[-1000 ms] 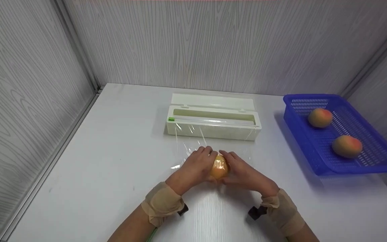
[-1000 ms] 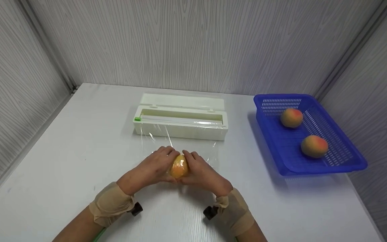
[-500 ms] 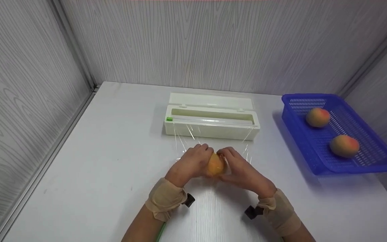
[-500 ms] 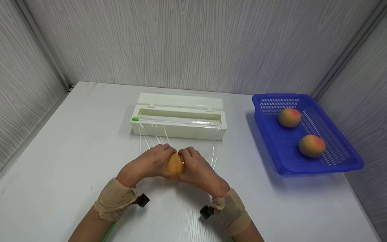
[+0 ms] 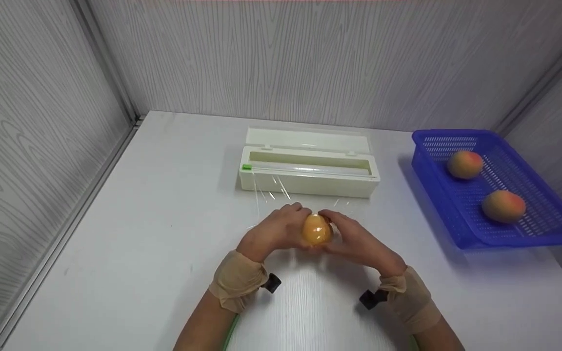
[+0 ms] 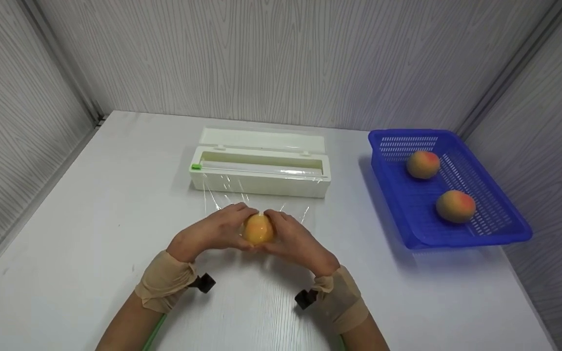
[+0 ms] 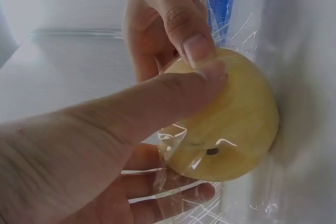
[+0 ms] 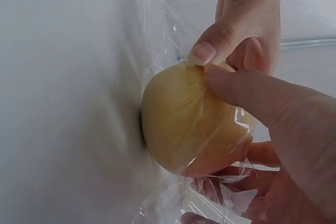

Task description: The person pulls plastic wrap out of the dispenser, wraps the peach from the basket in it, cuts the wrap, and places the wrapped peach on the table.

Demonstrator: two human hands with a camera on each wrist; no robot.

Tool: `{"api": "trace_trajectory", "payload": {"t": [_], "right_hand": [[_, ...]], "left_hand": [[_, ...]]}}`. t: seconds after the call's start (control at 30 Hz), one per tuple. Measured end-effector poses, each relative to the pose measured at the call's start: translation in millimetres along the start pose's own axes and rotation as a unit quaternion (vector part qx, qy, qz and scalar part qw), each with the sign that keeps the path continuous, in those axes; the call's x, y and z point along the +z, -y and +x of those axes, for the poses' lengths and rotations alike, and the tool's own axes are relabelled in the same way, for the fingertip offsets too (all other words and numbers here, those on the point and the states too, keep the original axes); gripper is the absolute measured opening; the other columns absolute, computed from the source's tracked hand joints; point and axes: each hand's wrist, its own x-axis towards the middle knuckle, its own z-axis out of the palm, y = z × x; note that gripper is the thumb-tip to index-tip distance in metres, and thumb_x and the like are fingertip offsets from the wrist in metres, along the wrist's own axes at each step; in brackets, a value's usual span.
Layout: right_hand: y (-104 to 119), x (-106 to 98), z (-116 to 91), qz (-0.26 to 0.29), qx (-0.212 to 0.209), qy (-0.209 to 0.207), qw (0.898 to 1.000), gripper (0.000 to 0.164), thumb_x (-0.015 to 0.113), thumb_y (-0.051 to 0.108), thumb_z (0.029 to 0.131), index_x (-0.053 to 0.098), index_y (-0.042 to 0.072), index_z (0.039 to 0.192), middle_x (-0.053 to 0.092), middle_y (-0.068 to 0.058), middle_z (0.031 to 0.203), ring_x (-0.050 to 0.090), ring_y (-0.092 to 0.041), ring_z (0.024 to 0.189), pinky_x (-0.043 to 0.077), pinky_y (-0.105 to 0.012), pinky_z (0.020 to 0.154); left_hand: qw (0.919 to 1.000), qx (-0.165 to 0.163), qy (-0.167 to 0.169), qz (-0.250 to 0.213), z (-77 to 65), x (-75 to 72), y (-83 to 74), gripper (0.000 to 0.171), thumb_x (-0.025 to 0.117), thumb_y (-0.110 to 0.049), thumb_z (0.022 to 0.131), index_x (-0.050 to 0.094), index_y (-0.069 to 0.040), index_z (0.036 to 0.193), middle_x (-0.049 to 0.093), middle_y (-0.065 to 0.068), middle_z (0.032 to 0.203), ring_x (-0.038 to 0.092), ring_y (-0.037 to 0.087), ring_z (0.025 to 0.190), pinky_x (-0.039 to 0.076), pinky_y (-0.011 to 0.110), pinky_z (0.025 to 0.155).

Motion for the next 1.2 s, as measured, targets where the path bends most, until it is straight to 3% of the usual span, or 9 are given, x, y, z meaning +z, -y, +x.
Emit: {"api": "trace_trajectory", "payload": {"t": [0.2, 0.37, 0.47, 0.6, 0.83, 0.93, 1.03, 1.2], "right_hand": [[-0.5, -3.7, -0.2, 0.024, 0.013, 0.009, 1.000, 0.069, 0.080, 0.029, 0.083, 0.049, 0.005, 0.140, 0.060, -0.008, 0.135, 0.058, -0.023, 0.122, 0.048, -0.046, 0.104], [-3.6, -2.5, 2.4, 0.023, 0.002, -0.008, 1.000, 0.069, 0.080, 0.029, 0.083, 0.050, 0.004, 0.140, 0.061, -0.009, 0.135, 0.059, -0.025, 0.120, 0.049, -0.048, 0.102], [-6.1, 0.1, 2.9, 0.021, -0.009, -0.013, 1.000, 0.067, 0.078, 0.029, 0.085, 0.051, 0.003, 0.141, 0.062, -0.010, 0.133, 0.061, -0.024, 0.116, 0.052, -0.047, 0.096], [-8.5, 2.4, 3.4, 0.029, 0.002, -0.006, 1.000, 0.066, 0.075, 0.035, 0.088, 0.050, 0.005, 0.142, 0.063, -0.009, 0.132, 0.061, -0.022, 0.111, 0.053, -0.045, 0.092], [-6.4, 1.5, 4.8, 0.029, 0.053, 0.001, 0.998, 0.073, 0.069, 0.038, 0.092, 0.039, 0.002, 0.148, 0.055, -0.015, 0.141, 0.057, -0.028, 0.123, 0.048, -0.047, 0.102], [-2.7, 1.9, 4.1, 0.006, 0.049, -0.013, 0.999, 0.075, 0.069, 0.034, 0.093, 0.035, -0.002, 0.150, 0.050, -0.019, 0.145, 0.052, -0.033, 0.129, 0.045, -0.050, 0.106], [1.0, 2.4, 3.8, -0.029, 0.015, -0.046, 0.998, 0.072, 0.075, 0.024, 0.088, 0.038, -0.002, 0.145, 0.049, -0.019, 0.141, 0.051, -0.034, 0.128, 0.046, -0.050, 0.106], [0.8, 4.7, 5.2, -0.058, -0.032, -0.067, 0.996, 0.068, 0.081, 0.015, 0.080, 0.046, 0.002, 0.137, 0.051, -0.012, 0.131, 0.054, -0.025, 0.123, 0.049, -0.042, 0.103]], "left_hand": [[0.9996, -0.012, 0.022, -0.013, 0.1, -3.8, 0.3, 0.065, 0.082, -0.036, 0.077, 0.057, -0.008, 0.129, 0.060, 0.010, 0.118, 0.058, 0.025, 0.105, 0.051, 0.038, 0.086], [0.9986, 0.019, -0.016, 0.046, -1.8, -5.4, -6.0, 0.079, 0.085, -0.038, 0.075, 0.050, -0.004, 0.137, 0.056, 0.014, 0.128, 0.054, 0.031, 0.118, 0.048, 0.043, 0.100], [0.9935, 0.034, -0.053, 0.094, -4.3, -3.3, -13.0, 0.082, 0.088, -0.041, 0.071, 0.052, -0.003, 0.135, 0.054, 0.014, 0.129, 0.053, 0.031, 0.119, 0.047, 0.043, 0.103], [0.9847, 0.029, -0.074, 0.155, -5.7, 2.8, -21.6, 0.074, 0.087, -0.042, 0.071, 0.056, -0.003, 0.126, 0.056, 0.011, 0.120, 0.056, 0.026, 0.110, 0.052, 0.039, 0.096], [0.9682, 0.008, -0.110, 0.225, 1.2, 14.3, -22.3, 0.071, 0.082, -0.047, 0.075, 0.053, -0.006, 0.125, 0.056, 0.007, 0.116, 0.057, 0.023, 0.106, 0.052, 0.037, 0.092], [0.9669, 0.015, -0.127, 0.221, 2.8, 16.8, -17.4, 0.068, 0.083, -0.042, 0.075, 0.053, -0.006, 0.124, 0.057, 0.007, 0.116, 0.060, 0.023, 0.105, 0.053, 0.037, 0.090], [0.9697, 0.034, -0.140, 0.198, 3.5, 15.5, -11.0, 0.066, 0.087, -0.034, 0.072, 0.054, -0.007, 0.122, 0.059, 0.007, 0.115, 0.062, 0.024, 0.101, 0.055, 0.037, 0.086], [0.9855, 0.058, -0.122, 0.102, 5.1, 9.1, 0.0, 0.065, 0.086, -0.035, 0.073, 0.056, -0.005, 0.123, 0.060, 0.010, 0.117, 0.062, 0.027, 0.102, 0.055, 0.039, 0.084]]}}
